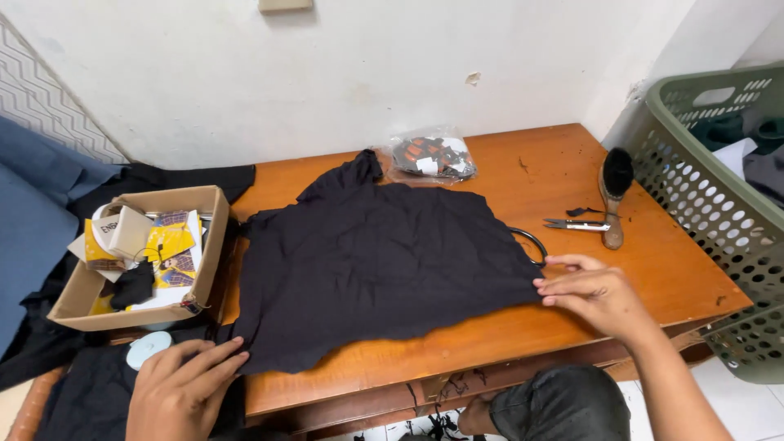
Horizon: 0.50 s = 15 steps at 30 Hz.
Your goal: The person measures a piece of black fabric with a tape measure on a wooden table, then cuts it with scissors. They unfold the fabric and use a utility knife to trim the edges along the table surface.
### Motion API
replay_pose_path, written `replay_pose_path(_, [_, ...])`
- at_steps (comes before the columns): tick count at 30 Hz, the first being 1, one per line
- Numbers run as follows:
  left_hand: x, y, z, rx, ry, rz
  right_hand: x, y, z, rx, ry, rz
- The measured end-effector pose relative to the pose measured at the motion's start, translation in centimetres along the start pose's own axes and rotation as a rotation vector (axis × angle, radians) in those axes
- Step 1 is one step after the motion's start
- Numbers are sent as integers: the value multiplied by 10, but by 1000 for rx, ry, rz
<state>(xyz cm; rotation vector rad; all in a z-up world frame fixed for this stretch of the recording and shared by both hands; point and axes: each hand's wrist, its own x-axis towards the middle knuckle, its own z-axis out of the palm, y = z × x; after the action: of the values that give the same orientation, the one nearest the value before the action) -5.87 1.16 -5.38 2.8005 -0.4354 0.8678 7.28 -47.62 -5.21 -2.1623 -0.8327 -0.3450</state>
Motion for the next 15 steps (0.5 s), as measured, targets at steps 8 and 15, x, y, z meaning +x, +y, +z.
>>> replay_pose_path(8, [-43, -24, 20, 80, -131, 88, -24, -5, 7, -57, -30, 172])
replay_pose_path(15, [-5, 23, -15, -251, -34, -11, -11, 7, 1, -51, -44, 153])
